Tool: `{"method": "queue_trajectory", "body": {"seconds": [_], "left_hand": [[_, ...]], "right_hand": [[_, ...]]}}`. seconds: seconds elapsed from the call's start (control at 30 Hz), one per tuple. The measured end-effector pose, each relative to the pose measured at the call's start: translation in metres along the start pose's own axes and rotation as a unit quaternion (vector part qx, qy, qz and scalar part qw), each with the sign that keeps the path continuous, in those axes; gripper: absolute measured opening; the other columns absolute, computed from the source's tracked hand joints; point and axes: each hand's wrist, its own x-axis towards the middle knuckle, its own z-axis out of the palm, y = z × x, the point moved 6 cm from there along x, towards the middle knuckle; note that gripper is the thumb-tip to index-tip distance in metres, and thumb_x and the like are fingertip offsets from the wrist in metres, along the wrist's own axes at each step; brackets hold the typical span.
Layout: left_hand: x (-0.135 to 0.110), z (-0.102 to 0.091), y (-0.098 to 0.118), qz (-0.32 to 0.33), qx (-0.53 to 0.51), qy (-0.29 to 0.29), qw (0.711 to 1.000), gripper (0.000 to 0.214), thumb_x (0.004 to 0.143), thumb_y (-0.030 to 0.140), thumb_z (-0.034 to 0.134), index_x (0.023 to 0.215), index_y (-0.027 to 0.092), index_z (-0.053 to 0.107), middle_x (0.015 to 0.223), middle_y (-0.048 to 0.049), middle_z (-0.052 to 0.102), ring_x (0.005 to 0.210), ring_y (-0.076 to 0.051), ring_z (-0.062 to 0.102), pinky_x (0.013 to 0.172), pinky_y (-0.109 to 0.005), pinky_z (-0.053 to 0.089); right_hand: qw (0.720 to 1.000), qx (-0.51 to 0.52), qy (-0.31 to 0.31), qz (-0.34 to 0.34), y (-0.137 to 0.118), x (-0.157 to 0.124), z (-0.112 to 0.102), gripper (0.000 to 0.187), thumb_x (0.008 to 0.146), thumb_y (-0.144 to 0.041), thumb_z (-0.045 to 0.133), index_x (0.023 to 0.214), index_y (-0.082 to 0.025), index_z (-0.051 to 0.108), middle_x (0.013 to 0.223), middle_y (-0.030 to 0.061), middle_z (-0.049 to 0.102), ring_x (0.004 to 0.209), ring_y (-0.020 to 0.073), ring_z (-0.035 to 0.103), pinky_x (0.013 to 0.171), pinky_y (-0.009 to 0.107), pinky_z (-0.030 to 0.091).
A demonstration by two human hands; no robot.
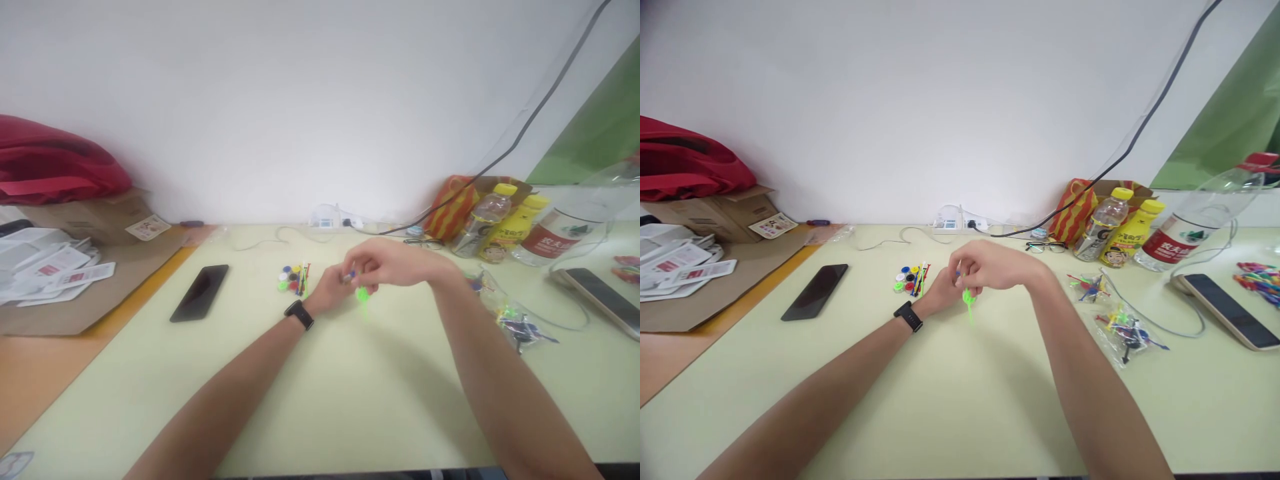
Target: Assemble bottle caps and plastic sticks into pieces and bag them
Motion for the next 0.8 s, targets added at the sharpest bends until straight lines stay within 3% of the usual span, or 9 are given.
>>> {"method": "queue_trajectory", "body": {"seconds": [0.1, 0.2, 0.33, 0.37, 0.43, 0.5, 0.57, 0.7, 0.8], "left_hand": [[0.000, 0.002, 0.001, 0.000, 0.015, 0.017, 1.000, 0.026, 0.082, 0.039, 0.078, 0.095, 0.016, 0.074, 0.089, -0.0039, 0.075, 0.083, -0.022, 0.068, 0.076, -0.031, 0.052], [0.002, 0.005, 0.002, -0.003, 0.030, 0.012, 0.999, 0.034, 0.080, 0.042, 0.081, 0.102, 0.016, 0.075, 0.096, -0.0062, 0.076, 0.088, -0.023, 0.070, 0.081, -0.033, 0.053], [0.003, 0.002, -0.002, -0.032, -0.006, 0.031, 0.999, 0.043, 0.080, 0.044, 0.083, 0.111, 0.017, 0.074, 0.100, -0.0077, 0.077, 0.091, -0.022, 0.072, 0.082, -0.032, 0.056], [0.003, 0.001, -0.005, -0.051, -0.031, 0.040, 0.997, 0.047, 0.080, 0.046, 0.083, 0.115, 0.017, 0.072, 0.101, -0.0083, 0.077, 0.090, -0.022, 0.072, 0.079, -0.032, 0.058], [0.002, -0.001, -0.010, -0.092, -0.080, 0.048, 0.991, 0.053, 0.080, 0.050, 0.083, 0.120, 0.017, 0.069, 0.103, -0.0103, 0.077, 0.087, -0.022, 0.074, 0.071, -0.030, 0.060], [0.001, -0.001, -0.013, -0.119, -0.105, 0.046, 0.986, 0.055, 0.080, 0.053, 0.082, 0.118, 0.015, 0.069, 0.104, -0.0124, 0.076, 0.085, -0.023, 0.076, 0.064, -0.028, 0.060], [0.001, -0.003, -0.014, -0.129, -0.108, 0.043, 0.985, 0.054, 0.079, 0.054, 0.082, 0.113, 0.014, 0.071, 0.104, -0.0137, 0.076, 0.086, -0.024, 0.076, 0.060, -0.026, 0.059], [0.001, -0.003, -0.013, -0.135, -0.110, 0.024, 0.984, 0.059, 0.076, 0.051, 0.085, 0.119, 0.014, 0.070, 0.101, -0.0126, 0.076, 0.085, -0.022, 0.074, 0.061, -0.025, 0.059], [0.000, 0.002, -0.011, -0.128, -0.112, -0.019, 0.985, 0.065, 0.074, 0.044, 0.089, 0.127, 0.016, 0.066, 0.103, -0.0106, 0.075, 0.081, -0.017, 0.070, 0.065, -0.025, 0.057]], "right_hand": [[0.993, 0.039, 0.108, -0.036, -0.016, -0.027, -0.029, 0.022, 0.089, -0.036, 0.069, 0.105, -0.020, 0.072, 0.078, 0.0032, 0.074, 0.073, 0.0183, 0.072, 0.068, 0.028, 0.055], [0.967, 0.074, 0.233, -0.075, -0.026, -0.051, -0.050, 0.019, 0.089, -0.035, 0.073, 0.099, -0.020, 0.073, 0.079, 0.0037, 0.074, 0.076, 0.0184, 0.072, 0.073, 0.031, 0.057], [0.920, 0.133, 0.351, -0.110, -0.014, -0.066, -0.070, 0.012, 0.085, -0.032, 0.077, 0.090, -0.022, 0.074, 0.083, 0.0041, 0.073, 0.080, 0.0188, 0.071, 0.078, 0.035, 0.060], [0.903, 0.160, 0.378, -0.129, -0.005, -0.067, -0.077, 0.011, 0.083, -0.031, 0.079, 0.088, -0.022, 0.074, 0.085, 0.0043, 0.073, 0.079, 0.0186, 0.070, 0.077, 0.035, 0.061], [0.840, 0.236, 0.454, -0.182, 0.023, -0.070, -0.095, 0.011, 0.080, -0.026, 0.081, 0.087, -0.023, 0.074, 0.087, 0.0031, 0.073, 0.077, 0.0176, 0.070, 0.073, 0.033, 0.061], [0.767, 0.316, 0.514, -0.219, 0.062, -0.069, -0.110, 0.013, 0.080, -0.022, 0.078, 0.090, -0.026, 0.072, 0.088, -0.0001, 0.071, 0.080, 0.0162, 0.070, 0.072, 0.029, 0.060], [0.713, 0.386, 0.541, -0.226, 0.105, -0.064, -0.117, 0.013, 0.082, -0.019, 0.072, 0.091, -0.028, 0.070, 0.085, -0.0021, 0.068, 0.080, 0.0142, 0.069, 0.068, 0.026, 0.059], [0.656, 0.544, 0.493, -0.174, 0.177, -0.040, -0.102, 0.025, 0.074, -0.004, 0.063, 0.088, -0.025, 0.066, 0.074, -0.0039, 0.061, 0.065, 0.0097, 0.061, 0.060, 0.021, 0.056], [0.611, 0.638, 0.455, -0.116, 0.211, -0.025, -0.077, 0.030, 0.066, 0.002, 0.057, 0.084, -0.021, 0.062, 0.070, -0.0031, 0.055, 0.060, 0.0092, 0.055, 0.055, 0.019, 0.053]]}}
